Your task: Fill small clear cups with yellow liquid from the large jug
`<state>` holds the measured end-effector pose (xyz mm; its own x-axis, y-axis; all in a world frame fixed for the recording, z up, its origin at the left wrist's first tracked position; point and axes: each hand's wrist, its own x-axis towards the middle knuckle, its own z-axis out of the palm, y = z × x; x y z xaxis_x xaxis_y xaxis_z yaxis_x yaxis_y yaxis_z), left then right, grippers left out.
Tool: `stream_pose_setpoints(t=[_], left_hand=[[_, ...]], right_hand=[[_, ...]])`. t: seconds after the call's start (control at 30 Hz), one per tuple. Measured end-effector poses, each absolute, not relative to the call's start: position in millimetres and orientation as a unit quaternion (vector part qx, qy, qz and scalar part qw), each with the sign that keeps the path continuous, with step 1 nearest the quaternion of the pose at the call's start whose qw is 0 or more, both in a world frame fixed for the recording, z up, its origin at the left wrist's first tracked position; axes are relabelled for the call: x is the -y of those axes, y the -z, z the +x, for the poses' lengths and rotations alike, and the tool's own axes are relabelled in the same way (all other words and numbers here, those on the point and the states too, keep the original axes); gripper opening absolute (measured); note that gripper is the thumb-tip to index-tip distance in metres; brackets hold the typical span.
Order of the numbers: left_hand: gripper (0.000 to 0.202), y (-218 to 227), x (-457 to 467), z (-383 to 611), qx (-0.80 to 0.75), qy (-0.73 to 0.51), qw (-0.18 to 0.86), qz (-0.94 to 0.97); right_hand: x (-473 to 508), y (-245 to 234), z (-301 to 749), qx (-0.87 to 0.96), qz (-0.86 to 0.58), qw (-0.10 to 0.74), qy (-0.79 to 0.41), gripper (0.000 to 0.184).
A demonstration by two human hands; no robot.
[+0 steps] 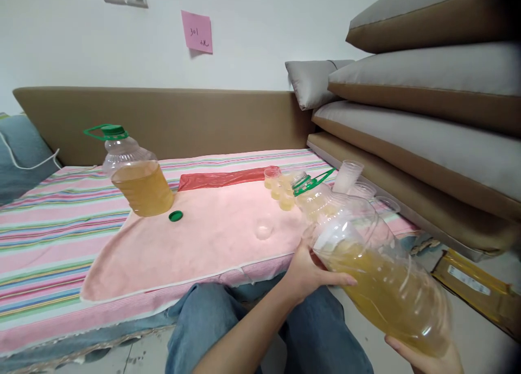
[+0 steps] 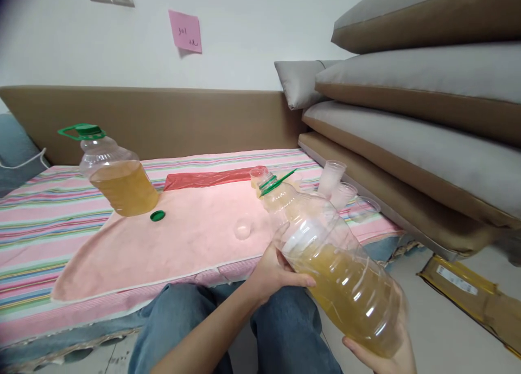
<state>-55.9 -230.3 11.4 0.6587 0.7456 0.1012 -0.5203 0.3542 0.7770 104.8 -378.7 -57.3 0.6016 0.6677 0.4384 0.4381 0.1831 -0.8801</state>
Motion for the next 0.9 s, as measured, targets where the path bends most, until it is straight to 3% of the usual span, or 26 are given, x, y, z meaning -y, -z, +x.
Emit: stream_pose_setpoints(t=[0.2,0.47,0.53,0.7,0.8,0.9], left_hand=[[0.115,-4.0,229.1,-59.2,-0.124,-0.371,0.838,0.381],[0.064,-10.9,212.6,-77.8,-0.129,-0.342,0.841,0.399],[0.071,-10.7,210.7,-81.2,-0.153,-0.342,0.844,0.384],[0.114,-8.8,206.7,-87.2,-0.155,-0.311,0.848,0.401],[0.109,-9.4,205.3,-89.2,-0.151,-0.306,0.841,0.42],[0.1,-10.1,205.4,-89.5,-0.159,-0.325,0.831,0.422]], right_hand=[[382.4,60.1,120.4,0.459,-0.634,0.617,-0.08,0.114],[387.2,59.6,134.5,0.48,-0.626,0.612,-0.056,0.112],[385.8,51.2,128.4,0.476,-0.618,0.623,-0.061,0.107],[386.6,41.5,119.1,0.461,-0.582,0.664,-0.093,0.103],[390.1,45.1,129.0,0.471,-0.58,0.656,-0.103,0.102],[394.2,51.1,149.4,0.551,-0.59,0.587,-0.061,0.108]])
